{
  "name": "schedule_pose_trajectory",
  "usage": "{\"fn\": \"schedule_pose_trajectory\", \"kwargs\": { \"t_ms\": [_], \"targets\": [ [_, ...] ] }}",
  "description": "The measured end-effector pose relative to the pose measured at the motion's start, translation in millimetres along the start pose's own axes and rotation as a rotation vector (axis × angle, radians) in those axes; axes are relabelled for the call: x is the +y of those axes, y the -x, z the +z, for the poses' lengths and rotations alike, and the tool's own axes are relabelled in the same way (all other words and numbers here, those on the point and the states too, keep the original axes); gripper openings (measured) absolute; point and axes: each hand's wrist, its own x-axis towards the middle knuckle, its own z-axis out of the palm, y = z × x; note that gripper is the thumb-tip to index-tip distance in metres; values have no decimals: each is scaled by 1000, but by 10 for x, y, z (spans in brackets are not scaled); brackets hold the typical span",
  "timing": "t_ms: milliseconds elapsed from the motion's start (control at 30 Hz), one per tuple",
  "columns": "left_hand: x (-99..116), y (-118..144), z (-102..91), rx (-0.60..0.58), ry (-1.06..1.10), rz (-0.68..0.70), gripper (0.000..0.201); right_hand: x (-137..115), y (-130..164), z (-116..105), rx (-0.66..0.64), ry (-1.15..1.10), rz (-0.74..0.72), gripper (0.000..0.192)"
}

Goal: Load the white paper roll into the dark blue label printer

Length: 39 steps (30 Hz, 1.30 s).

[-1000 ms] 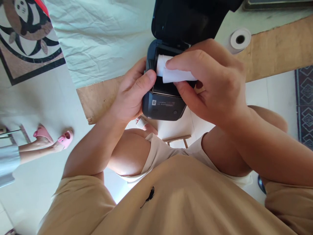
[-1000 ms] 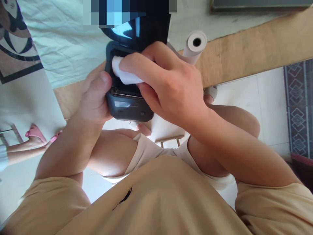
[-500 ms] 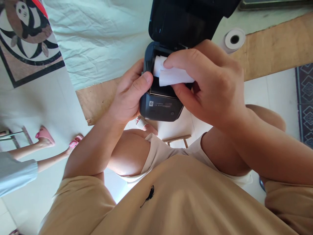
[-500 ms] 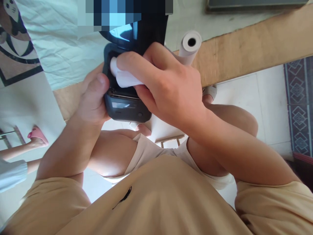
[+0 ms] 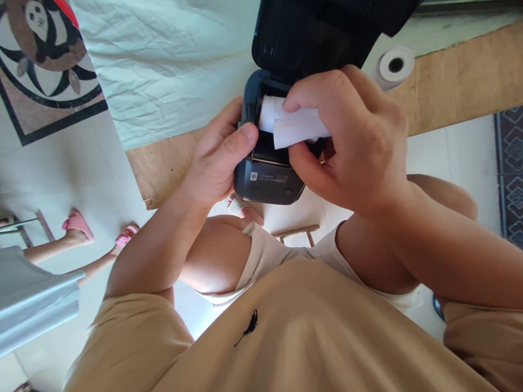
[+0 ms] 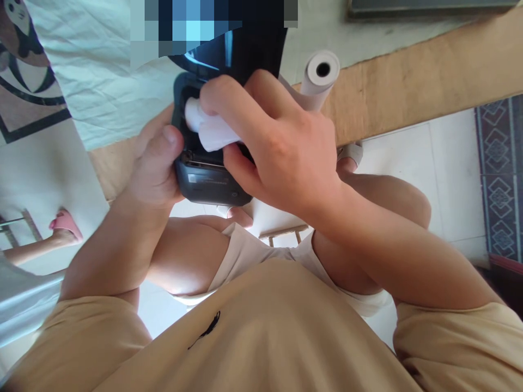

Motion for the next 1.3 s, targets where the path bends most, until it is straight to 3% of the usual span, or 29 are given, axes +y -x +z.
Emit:
{"fn": "schedule_pose_trajectory", "kwargs": {
  "t_ms": [233, 467, 667, 800, 900, 1067, 1300],
  "targets": [
    [-25, 2, -33, -70, 35, 36, 48, 10, -9, 21, 1, -40, 16, 31],
    [-87, -24, -30, -35, 97, 58, 38, 49, -10, 81, 29, -26, -4, 31],
    [-45, -18, -32, -16, 42, 27, 42, 80, -8, 108, 141, -25, -42, 24],
    [-11, -16, -29, -19, 39, -7, 37, 79, -11, 92, 99, 8, -45, 21],
    [-56, -25, -38, -28, 98, 48, 39, 69, -16, 79, 83, 14, 11, 21],
    [-54, -6, -34, -24, 73, -41, 38, 83, -33, 81, 29, -76, 36, 18],
    [24, 17, -23, -33, 72, -51, 34, 69, -11, 85, 84, -73, -19, 17]
  ]
}}
